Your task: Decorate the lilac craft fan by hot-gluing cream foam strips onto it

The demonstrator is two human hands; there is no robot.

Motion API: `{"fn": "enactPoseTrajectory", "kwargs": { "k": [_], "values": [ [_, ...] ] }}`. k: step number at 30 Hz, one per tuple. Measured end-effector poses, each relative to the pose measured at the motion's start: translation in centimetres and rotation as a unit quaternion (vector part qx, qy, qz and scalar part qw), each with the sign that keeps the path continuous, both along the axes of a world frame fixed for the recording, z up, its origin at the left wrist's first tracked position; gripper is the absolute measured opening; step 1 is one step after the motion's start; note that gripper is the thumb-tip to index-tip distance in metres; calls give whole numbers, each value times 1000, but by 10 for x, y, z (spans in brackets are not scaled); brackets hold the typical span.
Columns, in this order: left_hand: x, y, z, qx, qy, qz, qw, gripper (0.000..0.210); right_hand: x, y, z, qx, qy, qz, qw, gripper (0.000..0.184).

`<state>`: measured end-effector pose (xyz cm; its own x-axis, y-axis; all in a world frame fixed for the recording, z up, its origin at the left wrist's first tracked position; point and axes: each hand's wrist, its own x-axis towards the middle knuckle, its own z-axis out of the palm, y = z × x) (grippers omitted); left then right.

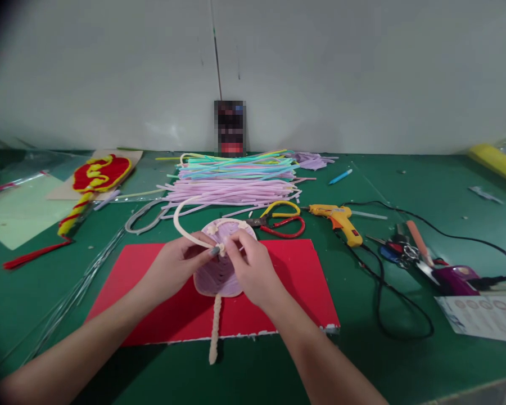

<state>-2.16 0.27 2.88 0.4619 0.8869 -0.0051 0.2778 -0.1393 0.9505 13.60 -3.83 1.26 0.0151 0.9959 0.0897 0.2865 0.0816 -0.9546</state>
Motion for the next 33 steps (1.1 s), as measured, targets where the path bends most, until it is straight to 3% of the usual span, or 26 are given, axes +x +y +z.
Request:
{"fn": "enactPoseTrajectory", "kwargs": {
  "k": [4,12,23,33],
  "values": [
    [0,0,2,2,9,-2,1000,12,0,0,0,8,-22,30,999,20],
    [2,-5,1,9,21,34,999,12,-17,-8,-2,-1,-2,-76,997,17],
    [6,-13,-2,46,27,60,997,9,-19,-8,-3,-29,56,-89,994,21],
    [6,-10,-3,11,19,65,998,9,-14,-4,-2,-53,81,-65,993,24]
  ]
}}
